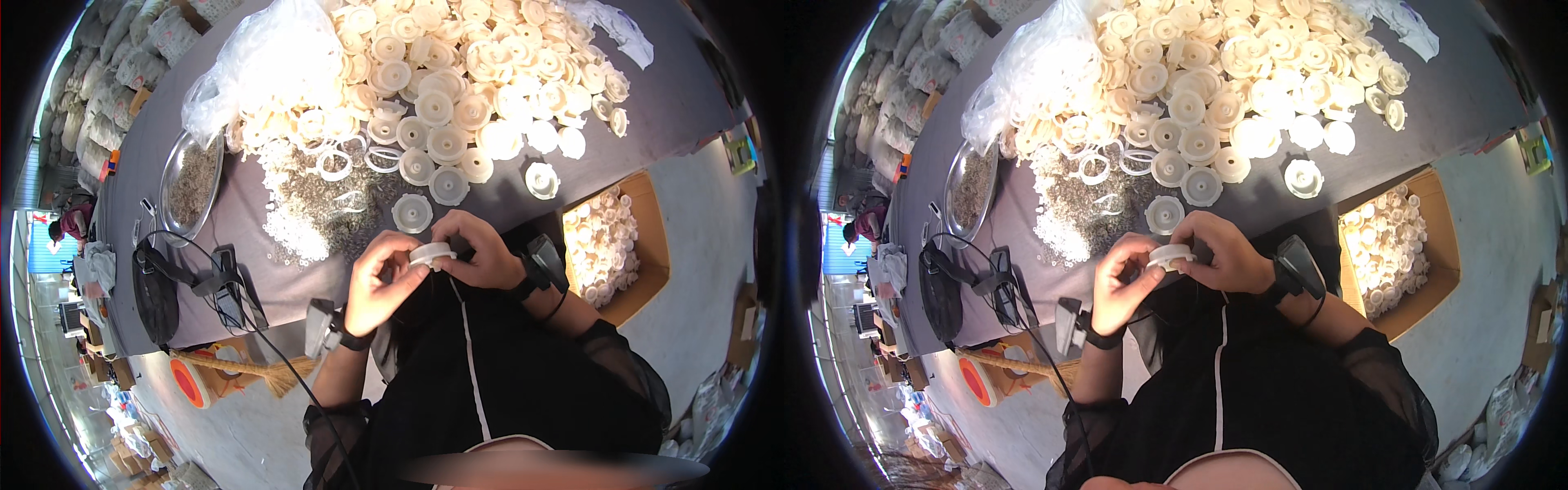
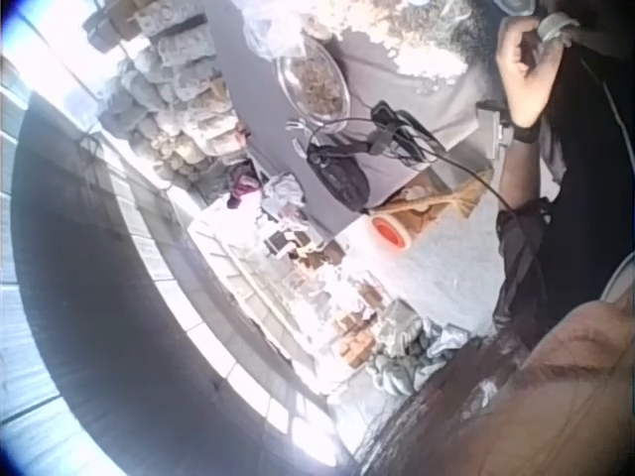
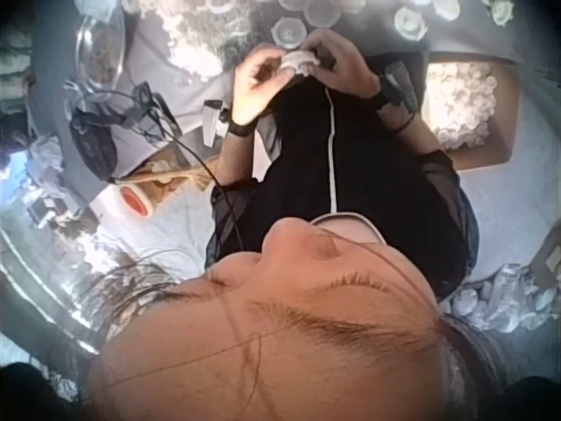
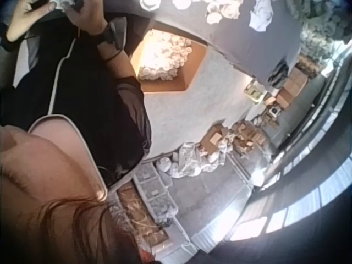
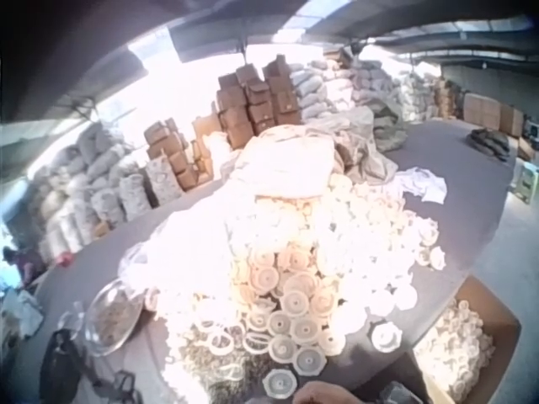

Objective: The person assembles small white plastic components by hand, joining rings and circular pieces together on a work table.

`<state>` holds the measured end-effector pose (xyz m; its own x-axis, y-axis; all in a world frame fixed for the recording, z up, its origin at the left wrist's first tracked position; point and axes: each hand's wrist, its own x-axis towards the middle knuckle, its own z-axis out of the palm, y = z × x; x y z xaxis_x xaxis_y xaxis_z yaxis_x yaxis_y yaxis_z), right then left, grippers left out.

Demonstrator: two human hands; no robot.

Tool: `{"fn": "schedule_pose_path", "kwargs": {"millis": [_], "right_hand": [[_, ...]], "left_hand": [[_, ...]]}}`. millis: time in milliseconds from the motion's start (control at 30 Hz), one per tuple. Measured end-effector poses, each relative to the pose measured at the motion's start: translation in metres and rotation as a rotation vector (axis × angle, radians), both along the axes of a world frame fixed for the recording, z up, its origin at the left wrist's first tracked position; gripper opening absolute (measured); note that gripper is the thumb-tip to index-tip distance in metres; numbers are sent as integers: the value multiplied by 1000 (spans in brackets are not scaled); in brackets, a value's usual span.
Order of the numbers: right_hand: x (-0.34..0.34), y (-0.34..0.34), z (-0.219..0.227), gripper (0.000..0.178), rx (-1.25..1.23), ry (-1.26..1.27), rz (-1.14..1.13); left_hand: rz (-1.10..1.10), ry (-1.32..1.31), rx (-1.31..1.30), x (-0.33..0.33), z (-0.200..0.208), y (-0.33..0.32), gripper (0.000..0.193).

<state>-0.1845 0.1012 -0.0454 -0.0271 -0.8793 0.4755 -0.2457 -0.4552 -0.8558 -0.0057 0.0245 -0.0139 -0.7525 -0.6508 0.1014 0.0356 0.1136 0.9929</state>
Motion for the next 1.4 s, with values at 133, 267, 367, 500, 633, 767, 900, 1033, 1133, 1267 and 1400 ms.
{"fn": "schedule_pose_path", "kwargs": {"millis": [133, 267, 367, 500, 633, 767, 900, 1033, 1133, 1267, 1400], "right_hand": [[4, -6, -4, 37, 235, -245, -13], [3, -8, -9, 42, 153, -458, -140], [-1, -4, -17, 41, 226, -394, -164], [-1, -5, -35, 35, 270, -362, -198], [3, -6, -35, 29, 179, -189, -227], [3, -9, -32, 24, 135, -111, -222], [-2, -6, -36, 23, 187, -169, -210], [4, -4, -28, 24, 365, -382, -122], [19, -12, -11, 25, 354, -513, 1], [24, -16, -18, 26, 316, -542, -6], [8, -13, -14, 24, 463, -654, -20]], "left_hand": [[56, 66, 431, -4, -10, -21, 24], [184, 266, 492, -14, -3, -41, 52], [474, 199, 86, 5, -19, -62, 56], [840, -7, -255, 67, -49, -130, 11], [932, -400, -591, 116, -81, -181, 17], [829, -720, -670, 125, -87, -200, 23], [867, -565, -615, 93, -57, -172, 21], [652, -153, -608, 34, -17, -83, 21], [301, -137, -732, 5, -8, -26, 23], [247, -122, -906, -13, -12, -9, 28], [372, -213, -746, 4, -18, -11, 31]]}}
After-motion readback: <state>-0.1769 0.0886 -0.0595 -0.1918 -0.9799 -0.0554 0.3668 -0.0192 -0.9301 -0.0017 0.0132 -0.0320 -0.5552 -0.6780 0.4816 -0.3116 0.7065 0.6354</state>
